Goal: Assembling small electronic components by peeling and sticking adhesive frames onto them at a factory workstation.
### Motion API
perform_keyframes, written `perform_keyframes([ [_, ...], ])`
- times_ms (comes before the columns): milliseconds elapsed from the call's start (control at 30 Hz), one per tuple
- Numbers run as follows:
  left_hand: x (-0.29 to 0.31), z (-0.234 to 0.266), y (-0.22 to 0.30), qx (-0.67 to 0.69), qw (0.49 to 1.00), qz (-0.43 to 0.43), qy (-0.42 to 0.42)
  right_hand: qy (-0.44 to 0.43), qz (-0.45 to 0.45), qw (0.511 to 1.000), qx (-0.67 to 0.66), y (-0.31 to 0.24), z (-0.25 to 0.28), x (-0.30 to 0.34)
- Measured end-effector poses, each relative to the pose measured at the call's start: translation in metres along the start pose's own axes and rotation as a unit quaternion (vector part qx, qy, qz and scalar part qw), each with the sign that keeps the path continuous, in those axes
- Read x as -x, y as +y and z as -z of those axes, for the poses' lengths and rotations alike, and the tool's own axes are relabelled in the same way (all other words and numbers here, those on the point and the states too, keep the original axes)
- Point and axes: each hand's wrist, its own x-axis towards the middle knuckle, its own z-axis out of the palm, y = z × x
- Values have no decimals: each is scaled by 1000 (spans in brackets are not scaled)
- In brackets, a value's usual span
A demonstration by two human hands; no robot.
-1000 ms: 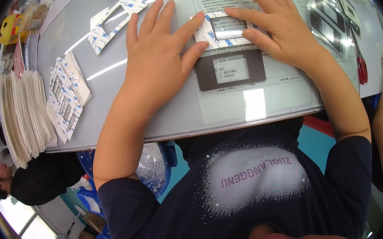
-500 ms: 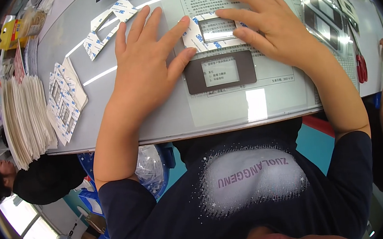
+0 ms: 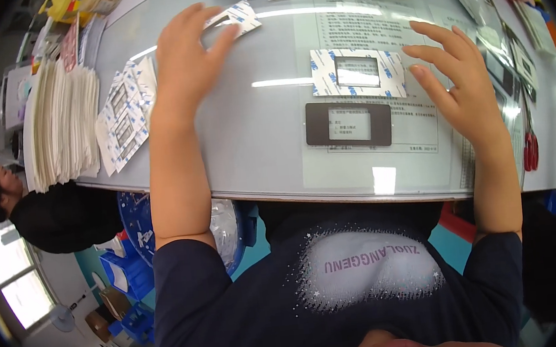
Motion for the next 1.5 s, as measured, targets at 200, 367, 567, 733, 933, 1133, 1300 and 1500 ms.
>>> perform_keyframes([
  [200,-1,21,-43,12,947,277,-159,20,-23,999,-36,3,-5,1],
  [367,-4,36,-47,277,918,270,-92,32,-7,998,-44,3,-6,1],
  [567,-14,28,36,601,783,157,1,166,108,980,-19,-22,8,-11],
  [733,-16,20,134,670,734,93,-63,216,213,950,-77,-64,14,-28],
  [933,-10,4,156,796,571,69,-190,190,166,944,-214,-56,19,-37],
  [1133,-4,2,154,785,568,72,-238,145,151,927,-312,-50,16,-32],
  [1300,-3,0,153,785,565,78,-242,145,155,933,-291,-50,17,-31],
  [1500,2,1,155,770,591,69,-231,135,129,931,-313,-50,18,-28],
])
